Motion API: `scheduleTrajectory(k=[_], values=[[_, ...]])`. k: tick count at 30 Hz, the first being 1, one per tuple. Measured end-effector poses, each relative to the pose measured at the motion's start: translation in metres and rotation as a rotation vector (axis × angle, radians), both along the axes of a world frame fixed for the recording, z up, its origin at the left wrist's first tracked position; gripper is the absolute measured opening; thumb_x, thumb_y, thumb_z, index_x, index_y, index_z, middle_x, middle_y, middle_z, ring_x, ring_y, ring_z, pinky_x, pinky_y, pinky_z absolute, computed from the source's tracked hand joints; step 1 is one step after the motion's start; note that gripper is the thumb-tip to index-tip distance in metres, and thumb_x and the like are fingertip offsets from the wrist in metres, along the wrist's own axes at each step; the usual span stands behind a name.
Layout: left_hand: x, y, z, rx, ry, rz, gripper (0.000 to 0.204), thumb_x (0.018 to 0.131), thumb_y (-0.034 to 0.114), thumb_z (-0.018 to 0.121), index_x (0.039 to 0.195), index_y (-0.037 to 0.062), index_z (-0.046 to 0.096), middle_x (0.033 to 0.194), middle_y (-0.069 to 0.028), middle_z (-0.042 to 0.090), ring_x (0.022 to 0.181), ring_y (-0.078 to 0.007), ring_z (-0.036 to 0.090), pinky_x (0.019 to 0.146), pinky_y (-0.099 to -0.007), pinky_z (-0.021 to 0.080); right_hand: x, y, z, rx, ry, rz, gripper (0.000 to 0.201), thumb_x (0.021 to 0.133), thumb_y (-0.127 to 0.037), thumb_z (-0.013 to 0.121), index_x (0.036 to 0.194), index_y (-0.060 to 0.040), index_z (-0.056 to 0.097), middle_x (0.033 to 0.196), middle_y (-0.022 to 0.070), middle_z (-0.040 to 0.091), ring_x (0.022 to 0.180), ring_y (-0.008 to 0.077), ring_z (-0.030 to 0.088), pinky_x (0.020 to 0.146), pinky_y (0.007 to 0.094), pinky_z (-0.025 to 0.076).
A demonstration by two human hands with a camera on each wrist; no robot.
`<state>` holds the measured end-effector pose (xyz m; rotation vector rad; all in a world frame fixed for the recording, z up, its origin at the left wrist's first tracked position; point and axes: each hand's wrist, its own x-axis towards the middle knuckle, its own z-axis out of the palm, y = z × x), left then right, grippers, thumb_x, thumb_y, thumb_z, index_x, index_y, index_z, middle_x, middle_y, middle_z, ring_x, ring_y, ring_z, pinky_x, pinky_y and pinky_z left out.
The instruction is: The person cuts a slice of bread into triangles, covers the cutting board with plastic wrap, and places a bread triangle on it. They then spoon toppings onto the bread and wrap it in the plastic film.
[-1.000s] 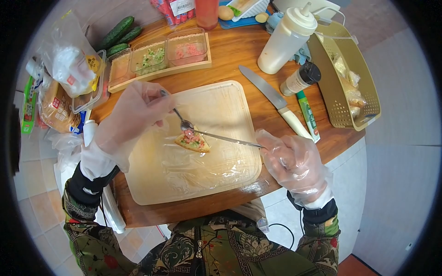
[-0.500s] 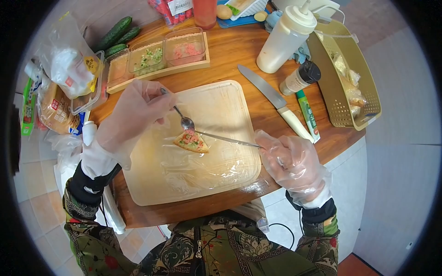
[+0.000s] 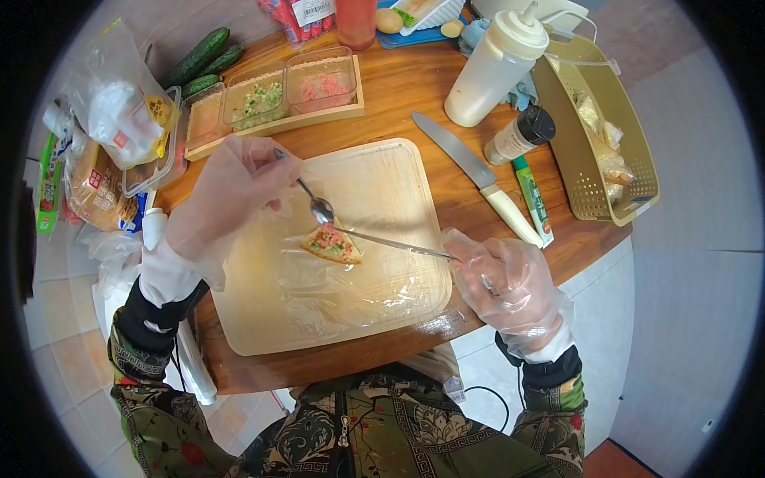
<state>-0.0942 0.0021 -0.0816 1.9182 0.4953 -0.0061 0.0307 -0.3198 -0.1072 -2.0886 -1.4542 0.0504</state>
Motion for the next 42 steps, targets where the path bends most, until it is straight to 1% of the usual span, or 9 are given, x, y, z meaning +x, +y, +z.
scheduleTrajectory(k=[5,13,19,22,25,28,35,37,42], values=[[0.0,0.002,-0.003,0.011,0.005,-0.001,0.029,0.092,0.025,0.066,0.084,-0.0023,0.07,0.068,-0.0027,0.065,0.058,-0.0083,0.06,0.055,-0.0258,0.046,0.0,0.003,0.0,0.057,-0.009,0.016,0.015,0.078,-0.006,0.073,0.091,-0.0107,0.068,0.092,0.0071,0.075,0.055,0.0253,0.057,0.049,0.0392,0.045],[0.002,0.0,-0.004,-0.027,-0.003,-0.007,0.028,0.093,0.024,0.066,0.084,-0.0023,0.07,0.068,-0.0024,0.065,0.058,-0.0077,0.059,0.055,-0.0257,0.045,-0.001,0.001,-0.001,-0.02,0.028,-0.026,0.015,0.077,-0.006,0.074,0.091,-0.0082,0.069,0.077,0.0059,0.069,0.054,0.0267,0.056,0.049,0.0384,0.044],[0.003,0.001,-0.004,-0.018,0.011,0.002,0.028,0.093,0.024,0.066,0.084,-0.0023,0.07,0.068,-0.002,0.065,0.058,-0.0072,0.059,0.055,-0.0255,0.045,0.005,-0.002,-0.006,0.049,0.008,0.043,0.016,0.075,-0.005,0.074,0.089,-0.0079,0.068,0.085,0.0071,0.073,0.055,0.026,0.057,0.049,0.0375,0.046],[0.003,0.001,-0.004,-0.021,0.009,-0.004,0.028,0.093,0.024,0.065,0.084,-0.0023,0.07,0.068,-0.0019,0.065,0.058,-0.0071,0.059,0.055,-0.0255,0.045,0.0,0.004,0.002,0.01,-0.035,0.001,0.016,0.075,-0.005,0.074,0.089,-0.0088,0.068,0.091,0.0077,0.075,0.056,0.0262,0.057,0.05,0.0374,0.046],[0.003,0.001,-0.004,-0.014,0.0,-0.004,0.029,0.093,0.025,0.066,0.084,-0.0023,0.07,0.068,-0.0019,0.064,0.058,-0.0073,0.059,0.055,-0.0257,0.045,0.003,-0.001,-0.011,0.066,0.018,0.019,0.015,0.076,-0.006,0.073,0.089,-0.0092,0.068,0.094,0.0077,0.076,0.056,0.0265,0.057,0.05,0.0381,0.046],[0.003,0.0,-0.003,-0.008,-0.001,0.009,0.029,0.093,0.025,0.066,0.084,-0.0024,0.07,0.068,-0.0021,0.064,0.058,-0.0076,0.059,0.055,-0.0259,0.046,0.001,-0.001,-0.003,-0.022,0.035,0.001,0.014,0.077,-0.007,0.073,0.09,-0.0093,0.068,0.094,0.0078,0.076,0.056,0.0269,0.057,0.05,0.0387,0.046],[0.003,0.0,-0.004,0.007,0.007,0.007,0.03,0.093,0.026,0.066,0.082,-0.0022,0.068,0.068,-0.0021,0.064,0.058,-0.0082,0.06,0.056,-0.0259,0.046,-0.001,0.003,0.002,0.019,0.004,-0.033,0.016,0.076,-0.006,0.074,0.091,-0.0111,0.07,0.089,0.0077,0.074,0.056,0.028,0.058,0.05,0.039,0.046],[0.003,0.0,-0.004,0.001,0.0,0.007,0.03,0.093,0.026,0.066,0.082,-0.0021,0.068,0.068,-0.002,0.064,0.058,-0.0082,0.06,0.055,-0.0258,0.046,0.003,0.001,0.006,-0.073,0.135,0.047,0.015,0.083,0.002,0.068,0.097,0.0037,0.069,0.104,0.0216,0.074,0.07,0.0308,0.069,0.063,0.0366,0.055],[0.003,0.001,-0.005,-0.016,-0.017,0.006,0.03,0.093,0.026,0.066,0.082,-0.0023,0.068,0.068,-0.002,0.064,0.058,-0.0081,0.06,0.055,-0.0257,0.046,0.0,0.001,0.008,-0.119,0.131,0.008,0.012,0.082,0.003,0.068,0.094,0.0042,0.069,0.102,0.0217,0.074,0.07,0.0296,0.069,0.063,0.0357,0.055]])
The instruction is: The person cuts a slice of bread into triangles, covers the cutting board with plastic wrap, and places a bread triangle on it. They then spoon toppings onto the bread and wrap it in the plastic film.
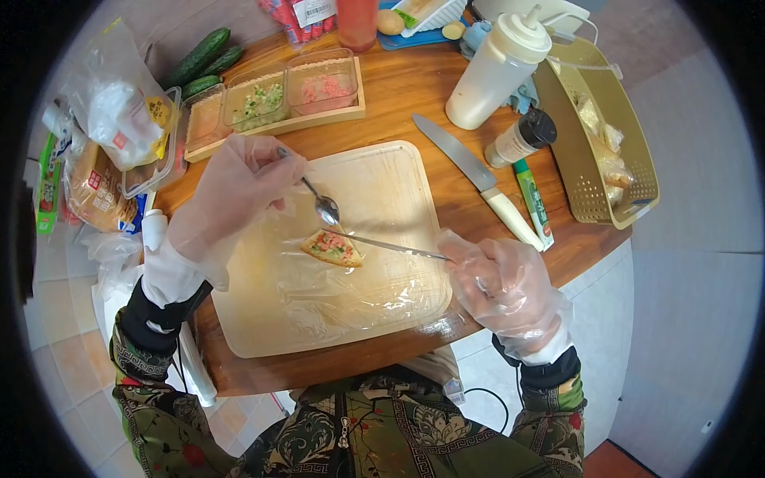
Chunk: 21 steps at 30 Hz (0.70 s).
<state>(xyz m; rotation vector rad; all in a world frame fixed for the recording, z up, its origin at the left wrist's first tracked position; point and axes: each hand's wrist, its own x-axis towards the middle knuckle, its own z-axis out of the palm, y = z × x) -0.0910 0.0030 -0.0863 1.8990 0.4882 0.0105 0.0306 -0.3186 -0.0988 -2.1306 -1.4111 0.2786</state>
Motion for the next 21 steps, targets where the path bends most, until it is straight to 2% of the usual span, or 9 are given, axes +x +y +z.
scheduleTrajectory(k=[5,7,11,13,20,21], values=[[-0.001,0.001,0.011,-0.004,0.03,0.01,0.025,0.093,0.023,0.069,0.089,-0.0021,0.071,0.074,-0.002,0.068,0.06,-0.0073,0.059,0.056,-0.0234,0.049,-0.004,0.002,0.008,-0.003,0.018,-0.038,0.018,0.083,0.003,0.068,0.1,0.0044,0.071,0.097,0.0206,0.075,0.07,0.0286,0.069,0.062,0.0346,0.054],[-0.002,-0.001,0.013,0.028,0.021,0.011,0.027,0.093,0.023,0.068,0.087,-0.0027,0.07,0.072,-0.0021,0.066,0.059,-0.0076,0.06,0.056,-0.0249,0.048,-0.003,0.004,0.001,0.148,-0.077,-0.032,0.013,0.076,-0.006,0.071,0.087,-0.0102,0.066,0.094,0.0088,0.076,0.06,0.0261,0.058,0.051,0.038,0.046],[-0.007,-0.005,0.012,0.004,0.001,0.015,0.029,0.093,0.025,0.066,0.084,-0.0032,0.069,0.069,-0.0022,0.065,0.059,-0.008,0.06,0.056,-0.0263,0.047,-0.001,0.003,0.003,0.095,-0.094,0.017,0.014,0.077,-0.005,0.07,0.084,-0.0104,0.059,0.106,0.0103,0.076,0.062,0.0254,0.059,0.053,0.0375,0.047],[-0.01,-0.007,0.013,-0.01,0.002,0.006,0.028,0.093,0.024,0.068,0.087,-0.003,0.07,0.072,-0.0017,0.067,0.06,-0.0075,0.06,0.055,-0.0247,0.048,-0.002,0.003,0.001,0.151,-0.042,0.021,0.014,0.082,0.004,0.07,0.096,0.0044,0.071,0.098,0.0215,0.075,0.067,0.0255,0.068,0.061,0.0327,0.053],[-0.017,-0.009,0.008,0.009,0.029,-0.001,0.025,0.094,0.022,0.068,0.089,-0.0024,0.07,0.076,-0.0015,0.069,0.061,-0.0064,0.061,0.056,-0.0233,0.049,-0.005,0.003,0.011,0.045,-0.025,0.024,0.007,0.083,0.004,0.07,0.088,0.0049,0.066,0.101,0.0218,0.075,0.07,0.0264,0.07,0.063,0.0325,0.054],[-0.018,-0.01,0.007,0.009,0.029,0.0,0.025,0.094,0.022,0.068,0.089,-0.0024,0.07,0.076,-0.0015,0.069,0.061,-0.0064,0.061,0.056,-0.0233,0.049,-0.006,0.003,0.006,0.096,-0.077,0.009,0.01,0.079,-0.002,0.071,0.084,-0.0032,0.063,0.087,0.0142,0.07,0.064,0.0269,0.064,0.057,0.0356,0.05]])
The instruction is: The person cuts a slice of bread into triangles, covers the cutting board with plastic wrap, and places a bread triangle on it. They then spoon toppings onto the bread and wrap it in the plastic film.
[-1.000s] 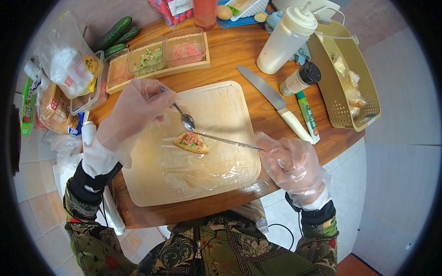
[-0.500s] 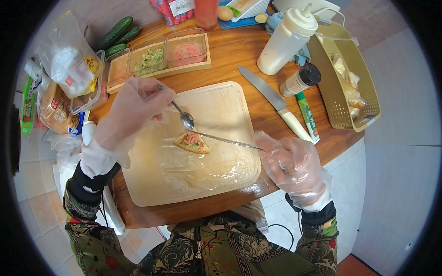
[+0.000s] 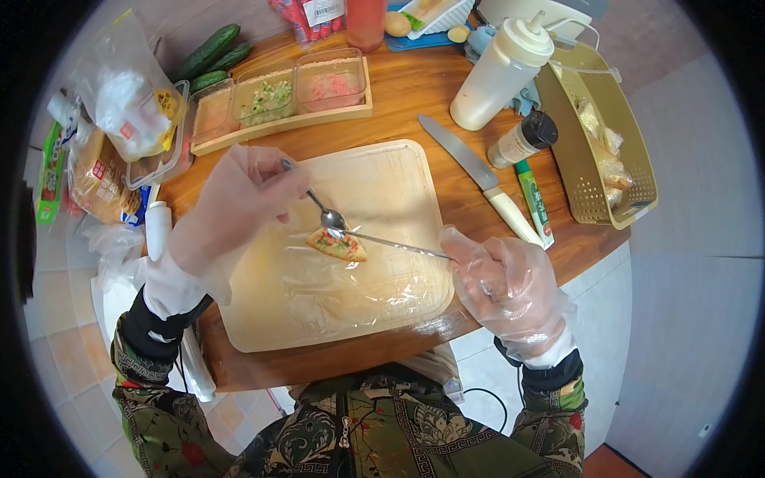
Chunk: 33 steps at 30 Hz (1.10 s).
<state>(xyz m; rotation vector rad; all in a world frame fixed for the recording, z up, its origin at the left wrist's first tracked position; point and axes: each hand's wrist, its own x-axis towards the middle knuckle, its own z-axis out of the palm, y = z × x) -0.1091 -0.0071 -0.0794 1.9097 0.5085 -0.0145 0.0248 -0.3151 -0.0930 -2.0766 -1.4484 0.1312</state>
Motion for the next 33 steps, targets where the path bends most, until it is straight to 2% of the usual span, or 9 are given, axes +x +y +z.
scheduleTrajectory(k=[1,4,17,19,23,25,29,30,33], values=[[0.0,-0.001,-0.001,-0.005,-0.004,0.004,0.024,0.094,0.021,0.068,0.089,-0.0023,0.07,0.076,-0.0015,0.069,0.061,-0.0063,0.061,0.056,-0.0232,0.049,-0.001,0.0,-0.004,0.052,-0.051,-0.015,0.013,0.076,-0.008,0.072,0.08,-0.0113,0.06,0.073,0.0066,0.065,0.057,0.0275,0.058,0.051,0.0387,0.045],[-0.001,-0.002,0.0,-0.02,-0.001,0.012,0.024,0.094,0.021,0.068,0.088,-0.002,0.07,0.077,-0.0014,0.069,0.061,-0.0059,0.06,0.056,-0.0232,0.049,-0.003,-0.003,-0.008,0.053,-0.045,-0.037,0.017,0.074,-0.006,0.074,0.08,-0.0123,0.059,0.07,0.0058,0.062,0.057,0.0272,0.058,0.049,0.0388,0.044],[-0.001,0.001,0.002,-0.039,-0.012,0.046,0.024,0.094,0.021,0.068,0.087,-0.0013,0.071,0.076,-0.0019,0.069,0.061,-0.0059,0.059,0.056,-0.0237,0.048,-0.004,-0.002,0.002,0.062,-0.19,0.035,0.027,0.072,-0.001,0.076,0.081,-0.0124,0.054,0.071,0.0063,0.064,0.053,0.0264,0.056,0.045,0.0382,0.04],[-0.001,0.002,0.012,-0.009,-0.04,0.073,0.024,0.094,0.021,0.068,0.087,-0.0016,0.071,0.075,-0.002,0.069,0.06,-0.0063,0.059,0.056,-0.0236,0.048,0.0,-0.007,0.005,0.068,-0.178,0.123,0.031,0.083,0.005,0.073,0.101,-0.0127,0.056,0.104,0.0117,0.075,0.058,0.0252,0.058,0.049,0.0346,0.045],[0.009,0.012,0.042,0.183,-0.065,0.185,0.025,0.094,0.022,0.068,0.086,-0.0007,0.072,0.076,-0.0022,0.069,0.06,-0.0065,0.059,0.056,-0.0227,0.047,-0.003,-0.002,0.014,0.029,-0.244,0.061,0.034,0.083,0.003,0.074,0.103,-0.0167,0.055,0.103,0.0077,0.076,0.063,0.0237,0.058,0.054,0.0332,0.046],[0.02,0.021,0.056,0.141,-0.106,0.227,0.024,0.093,0.022,0.067,0.087,0.0002,0.072,0.076,-0.0019,0.069,0.06,-0.0062,0.059,0.055,-0.0223,0.046,-0.004,0.009,0.017,0.137,-0.1,0.006,0.01,0.082,-0.006,0.072,0.078,-0.0087,0.063,0.079,0.0094,0.069,0.054,0.0284,0.057,0.047,0.0393,0.042],[0.054,0.059,0.051,0.162,-0.215,0.288,0.021,0.093,0.023,0.068,0.087,0.0032,0.072,0.077,-0.0012,0.069,0.06,-0.0058,0.059,0.055,-0.0212,0.044,0.003,0.016,0.026,0.066,-0.009,0.026,0.008,0.08,-0.009,0.072,0.081,-0.0069,0.065,0.085,0.0094,0.073,0.055,0.0276,0.059,0.05,0.0394,0.046],[0.064,0.067,0.048,0.204,-0.205,0.285,0.021,0.093,0.024,0.069,0.089,0.0032,0.071,0.077,-0.001,0.069,0.058,-0.0065,0.059,0.055,-0.0218,0.046,0.003,0.02,0.026,0.118,-0.079,0.012,0.014,0.075,-0.006,0.075,0.078,-0.006,0.061,0.088,0.0082,0.074,0.056,0.0258,0.059,0.049,0.0374,0.048],[0.089,0.08,0.035,0.241,-0.173,0.279,0.022,0.093,0.025,0.07,0.091,0.0028,0.07,0.077,-0.0007,0.068,0.055,-0.0073,0.057,0.053,-0.0238,0.047,0.011,0.029,0.025,0.153,-0.139,0.041,0.02,0.071,-0.002,0.075,0.075,-0.0067,0.056,0.09,0.0077,0.075,0.055,0.0239,0.059,0.047,0.0349,0.048]])
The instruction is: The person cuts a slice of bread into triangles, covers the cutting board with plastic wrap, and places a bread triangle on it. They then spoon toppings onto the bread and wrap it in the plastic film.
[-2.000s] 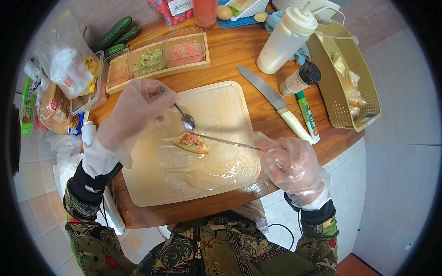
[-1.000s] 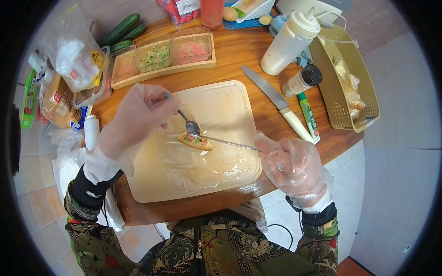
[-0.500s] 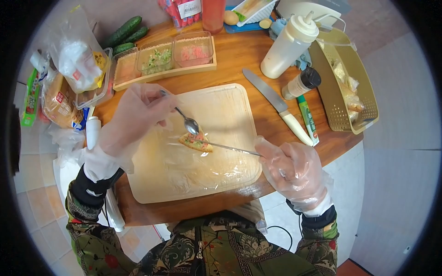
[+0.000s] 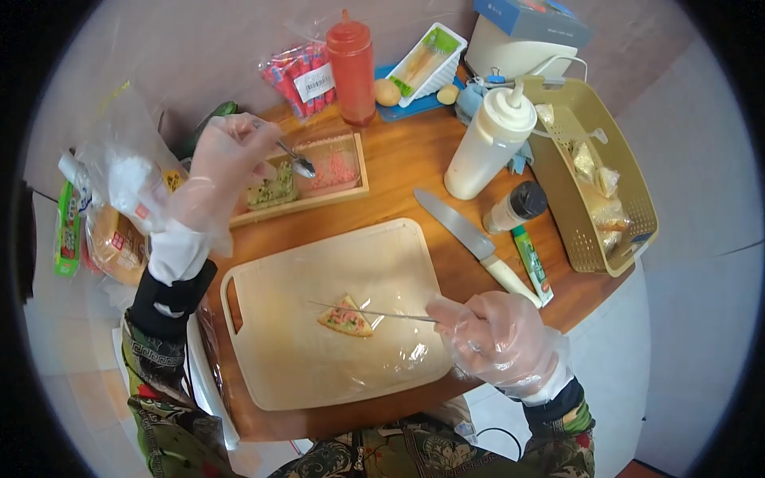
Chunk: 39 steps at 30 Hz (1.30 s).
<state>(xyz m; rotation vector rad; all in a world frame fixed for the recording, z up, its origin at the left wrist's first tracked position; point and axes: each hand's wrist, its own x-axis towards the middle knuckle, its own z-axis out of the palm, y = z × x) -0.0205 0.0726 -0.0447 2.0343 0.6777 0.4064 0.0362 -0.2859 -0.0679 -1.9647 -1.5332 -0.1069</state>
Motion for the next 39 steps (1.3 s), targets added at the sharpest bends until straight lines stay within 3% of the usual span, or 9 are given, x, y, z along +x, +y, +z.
scheduleTrajectory(k=[7,12,14,18,27,33,36,38,39], values=[[0.033,0.002,-0.024,-0.002,0.046,-0.02,0.027,0.094,0.026,0.069,0.087,0.0003,0.067,0.072,-0.0015,0.063,0.054,-0.009,0.057,0.049,-0.0264,0.045,0.017,0.01,0.0,-0.134,0.067,0.023,0.024,0.071,0.002,0.074,0.077,-0.0064,0.052,0.088,0.0119,0.075,0.053,0.0238,0.06,0.045,0.0341,0.048],[0.041,0.002,-0.04,0.022,0.106,-0.056,0.025,0.093,0.024,0.069,0.083,0.0015,0.066,0.067,-0.0011,0.062,0.051,-0.0093,0.058,0.048,-0.0257,0.044,0.025,0.012,-0.009,-0.103,0.061,0.065,0.025,0.072,0.001,0.075,0.079,-0.0066,0.052,0.09,0.0106,0.075,0.054,0.023,0.061,0.046,0.0344,0.048],[0.043,0.0,-0.043,-0.124,0.066,-0.04,0.025,0.092,0.023,0.071,0.08,0.0023,0.066,0.062,-0.0001,0.06,0.049,-0.0094,0.059,0.047,-0.0261,0.043,0.026,0.012,-0.011,-0.088,0.06,0.065,0.026,0.072,0.001,0.075,0.079,-0.0068,0.051,0.091,0.0101,0.075,0.055,0.0228,0.061,0.046,0.0345,0.048],[0.044,-0.002,-0.039,-0.198,0.09,-0.066,0.025,0.091,0.023,0.071,0.079,0.0016,0.067,0.058,0.0006,0.059,0.048,-0.0094,0.059,0.045,-0.027,0.043,0.027,0.009,-0.013,-0.132,0.083,0.065,0.027,0.072,0.001,0.075,0.079,-0.0077,0.05,0.093,0.0089,0.076,0.055,0.0224,0.061,0.046,0.0348,0.048],[0.034,0.009,-0.033,-0.143,0.108,-0.011,0.024,0.088,0.024,0.071,0.082,0.0006,0.07,0.075,-0.0034,0.068,0.05,-0.0121,0.062,0.045,-0.0268,0.043,0.02,0.004,-0.015,-0.107,0.064,0.04,0.028,0.073,-0.001,0.075,0.078,-0.0105,0.05,0.089,0.0074,0.074,0.052,0.0226,0.059,0.044,0.0354,0.046],[0.024,0.008,-0.03,-0.309,-0.021,0.104,0.019,0.088,0.021,0.069,0.089,0.0029,0.072,0.08,-0.0038,0.068,0.051,-0.0108,0.057,0.045,-0.0269,0.039,0.016,-0.002,-0.015,-0.063,0.046,0.027,0.027,0.071,0.0,0.076,0.077,-0.009,0.052,0.082,0.0087,0.071,0.052,0.0242,0.058,0.044,0.0356,0.044],[0.013,0.011,-0.023,-0.395,-0.051,0.022,0.016,0.089,0.019,0.068,0.088,0.0038,0.071,0.082,-0.0028,0.068,0.053,-0.0091,0.053,0.049,-0.0249,0.039,0.007,-0.001,-0.005,-0.019,0.049,0.002,0.026,0.072,0.002,0.076,0.075,-0.0078,0.053,0.08,0.0112,0.07,0.052,0.0249,0.059,0.043,0.035,0.042],[0.002,0.009,-0.015,-0.313,-0.026,-0.088,0.015,0.09,0.019,0.067,0.087,0.0041,0.069,0.082,-0.0023,0.068,0.054,-0.0082,0.052,0.053,-0.0228,0.04,0.002,-0.004,-0.006,0.026,0.089,-0.024,0.026,0.073,0.004,0.076,0.074,-0.0072,0.053,0.079,0.0127,0.069,0.053,0.0252,0.06,0.043,0.0347,0.041],[-0.005,0.013,-0.02,-0.098,-0.06,-0.225,0.017,0.091,0.019,0.065,0.088,0.0036,0.07,0.082,-0.0022,0.067,0.055,-0.0077,0.053,0.054,-0.0221,0.04,0.003,-0.007,-0.012,0.057,0.035,-0.03,0.025,0.074,0.005,0.075,0.075,-0.007,0.053,0.079,0.0139,0.069,0.053,0.0252,0.06,0.043,0.0347,0.041]])
